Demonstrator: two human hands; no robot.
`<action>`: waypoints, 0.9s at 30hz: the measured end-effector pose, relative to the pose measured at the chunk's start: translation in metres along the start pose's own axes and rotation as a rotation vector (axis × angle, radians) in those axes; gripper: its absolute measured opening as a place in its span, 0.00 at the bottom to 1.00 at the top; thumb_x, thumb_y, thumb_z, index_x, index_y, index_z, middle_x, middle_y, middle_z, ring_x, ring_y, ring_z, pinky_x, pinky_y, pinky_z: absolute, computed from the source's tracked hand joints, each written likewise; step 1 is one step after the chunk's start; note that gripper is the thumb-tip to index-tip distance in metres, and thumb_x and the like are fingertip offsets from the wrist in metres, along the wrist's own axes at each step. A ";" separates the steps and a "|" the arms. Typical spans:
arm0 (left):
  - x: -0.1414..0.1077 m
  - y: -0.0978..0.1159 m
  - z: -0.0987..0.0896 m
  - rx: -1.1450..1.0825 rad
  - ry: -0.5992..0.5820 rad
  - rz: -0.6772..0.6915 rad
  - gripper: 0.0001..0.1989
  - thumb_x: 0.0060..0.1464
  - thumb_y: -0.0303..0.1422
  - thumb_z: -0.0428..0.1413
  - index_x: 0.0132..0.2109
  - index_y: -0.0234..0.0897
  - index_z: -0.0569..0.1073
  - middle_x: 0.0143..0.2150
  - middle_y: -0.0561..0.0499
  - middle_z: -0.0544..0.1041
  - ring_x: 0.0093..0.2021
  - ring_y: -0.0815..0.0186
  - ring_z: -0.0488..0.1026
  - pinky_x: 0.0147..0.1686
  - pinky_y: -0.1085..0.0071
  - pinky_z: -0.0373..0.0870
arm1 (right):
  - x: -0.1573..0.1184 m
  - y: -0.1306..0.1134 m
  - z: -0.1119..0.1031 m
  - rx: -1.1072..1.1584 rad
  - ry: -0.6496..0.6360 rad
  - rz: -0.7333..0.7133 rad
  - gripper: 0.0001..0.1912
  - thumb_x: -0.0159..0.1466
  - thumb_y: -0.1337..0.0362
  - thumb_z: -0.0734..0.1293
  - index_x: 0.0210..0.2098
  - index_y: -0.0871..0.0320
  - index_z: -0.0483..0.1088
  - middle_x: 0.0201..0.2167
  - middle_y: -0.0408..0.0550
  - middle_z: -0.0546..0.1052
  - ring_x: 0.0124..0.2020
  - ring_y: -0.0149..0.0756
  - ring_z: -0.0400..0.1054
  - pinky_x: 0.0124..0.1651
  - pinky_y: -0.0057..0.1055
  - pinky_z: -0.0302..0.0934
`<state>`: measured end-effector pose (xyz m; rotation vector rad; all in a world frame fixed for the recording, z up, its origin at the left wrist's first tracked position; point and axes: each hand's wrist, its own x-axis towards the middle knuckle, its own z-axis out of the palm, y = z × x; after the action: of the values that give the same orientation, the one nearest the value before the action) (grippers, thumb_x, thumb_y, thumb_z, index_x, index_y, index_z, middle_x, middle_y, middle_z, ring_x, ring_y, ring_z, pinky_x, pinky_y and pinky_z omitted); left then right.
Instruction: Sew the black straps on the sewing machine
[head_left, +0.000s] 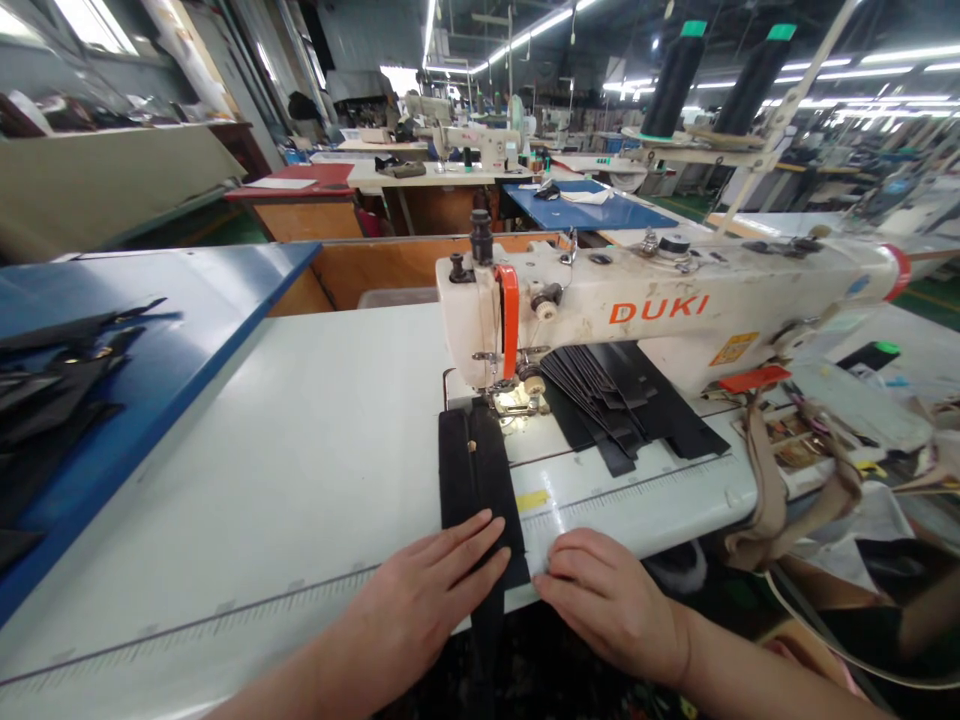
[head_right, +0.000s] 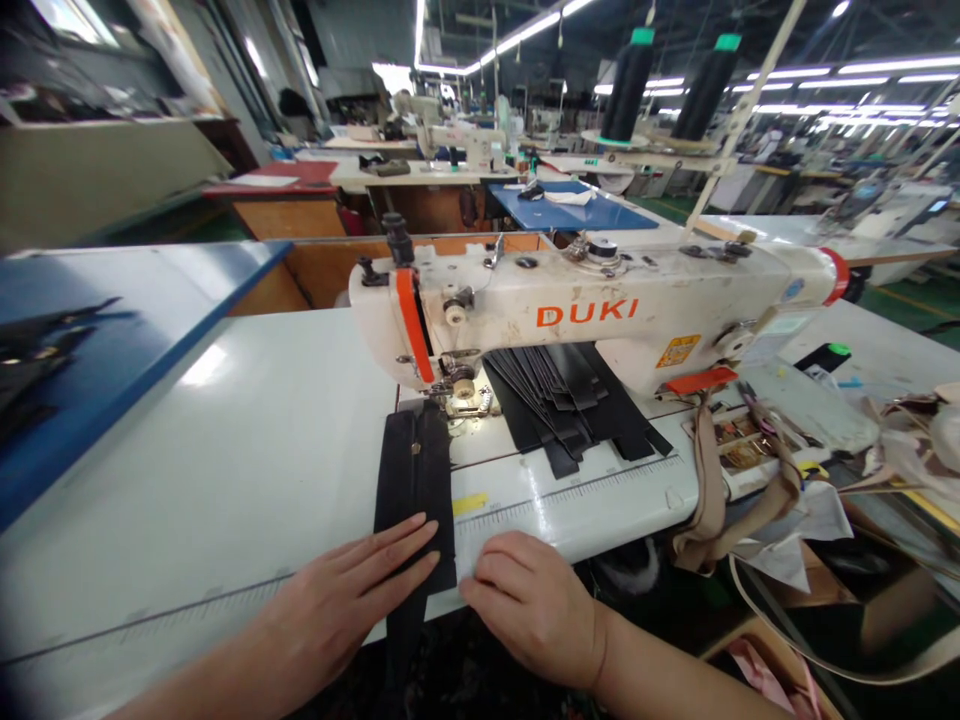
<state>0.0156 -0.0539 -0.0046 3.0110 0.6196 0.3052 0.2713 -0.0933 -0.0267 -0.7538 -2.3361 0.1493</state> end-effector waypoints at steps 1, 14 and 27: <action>0.000 0.000 0.000 -0.005 -0.005 -0.007 0.39 0.41 0.14 0.44 0.63 0.33 0.62 0.66 0.42 0.62 0.68 0.59 0.53 0.61 0.60 0.62 | 0.000 -0.001 -0.001 -0.011 0.003 0.008 0.10 0.69 0.72 0.57 0.42 0.65 0.71 0.31 0.52 0.73 0.37 0.39 0.66 0.42 0.35 0.68; 0.010 0.002 -0.030 -0.167 0.025 -0.180 0.23 0.59 0.28 0.49 0.61 0.38 0.64 0.58 0.47 0.73 0.56 0.60 0.72 0.54 0.65 0.71 | 0.020 0.005 0.016 -0.162 0.014 -0.028 0.14 0.71 0.66 0.58 0.48 0.68 0.71 0.47 0.54 0.76 0.53 0.40 0.66 0.59 0.36 0.59; 0.074 -0.070 0.011 0.078 0.149 -0.383 0.17 0.63 0.34 0.48 0.54 0.29 0.71 0.56 0.38 0.72 0.58 0.53 0.68 0.57 0.55 0.67 | 0.030 0.010 0.007 -0.160 -0.032 -0.099 0.18 0.71 0.71 0.52 0.43 0.68 0.72 0.43 0.54 0.77 0.48 0.41 0.68 0.54 0.36 0.62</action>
<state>0.0572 0.0394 -0.0087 2.8696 1.2231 0.4922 0.2531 -0.0679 -0.0178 -0.7145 -2.4318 -0.0704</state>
